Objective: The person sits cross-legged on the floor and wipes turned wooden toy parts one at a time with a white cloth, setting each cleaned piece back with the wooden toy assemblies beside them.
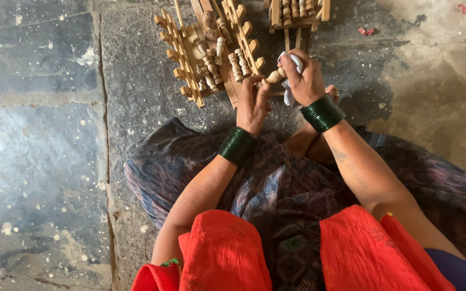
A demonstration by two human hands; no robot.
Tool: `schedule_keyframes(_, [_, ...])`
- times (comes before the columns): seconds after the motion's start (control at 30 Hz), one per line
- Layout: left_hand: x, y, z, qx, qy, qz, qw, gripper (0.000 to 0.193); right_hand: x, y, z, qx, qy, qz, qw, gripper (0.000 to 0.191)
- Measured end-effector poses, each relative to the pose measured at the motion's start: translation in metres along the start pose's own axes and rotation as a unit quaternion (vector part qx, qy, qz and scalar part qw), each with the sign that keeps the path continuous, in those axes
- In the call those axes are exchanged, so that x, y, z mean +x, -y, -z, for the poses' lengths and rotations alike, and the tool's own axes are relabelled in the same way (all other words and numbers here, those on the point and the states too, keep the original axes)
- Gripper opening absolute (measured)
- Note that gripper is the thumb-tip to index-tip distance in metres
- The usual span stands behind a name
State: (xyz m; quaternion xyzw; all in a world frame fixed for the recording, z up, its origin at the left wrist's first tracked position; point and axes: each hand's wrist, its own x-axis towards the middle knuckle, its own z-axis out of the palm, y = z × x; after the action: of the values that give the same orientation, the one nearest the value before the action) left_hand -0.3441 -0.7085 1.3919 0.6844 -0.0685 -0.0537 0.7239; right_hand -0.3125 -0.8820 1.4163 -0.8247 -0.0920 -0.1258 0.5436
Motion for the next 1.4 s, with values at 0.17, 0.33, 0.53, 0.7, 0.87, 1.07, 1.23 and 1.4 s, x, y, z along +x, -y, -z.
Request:
schedule_keyframes(0.17, [0.0, 0.002, -0.001, 0.12, -0.011, -0.11, 0.987, 0.033, -0.001, -0.003, 0.001, 0.089, 0.004, -0.041, 0.995, 0.036])
schedule_keyframes(0.33, [-0.001, 0.007, 0.005, 0.067, 0.03, 0.016, 0.997, 0.049, -0.002, 0.001, 0.002, 0.06, -0.004, -0.005, 0.998, 0.035])
schedule_keyframes(0.53, [-0.002, 0.008, 0.004, -0.073, 0.043, 0.09, 0.992, 0.046, -0.002, 0.0, 0.002, 0.03, 0.001, 0.009, 0.999, 0.037])
schedule_keyframes(0.7, [-0.001, 0.012, 0.0, 0.17, -0.006, -0.116, 0.979, 0.034, 0.0, -0.005, 0.0, 0.043, -0.02, -0.024, 0.999, 0.039])
schedule_keyframes(0.87, [0.0, 0.018, 0.003, 0.138, 0.015, -0.048, 0.989, 0.045, -0.002, -0.004, 0.001, 0.056, -0.005, -0.018, 0.998, 0.04])
schedule_keyframes(1.07, [-0.004, 0.009, 0.006, -0.067, 0.068, 0.067, 0.993, 0.057, -0.003, 0.002, 0.001, 0.016, -0.006, 0.001, 1.0, 0.039])
schedule_keyframes(1.23, [-0.005, -0.003, 0.0, 0.08, 0.019, -0.027, 0.996, 0.043, -0.001, 0.002, 0.001, 0.029, -0.016, -0.021, 0.999, 0.037])
schedule_keyframes(1.4, [-0.007, 0.002, 0.003, 0.096, 0.022, -0.061, 0.993, 0.039, -0.004, 0.002, 0.0, 0.057, -0.008, -0.025, 0.998, 0.036])
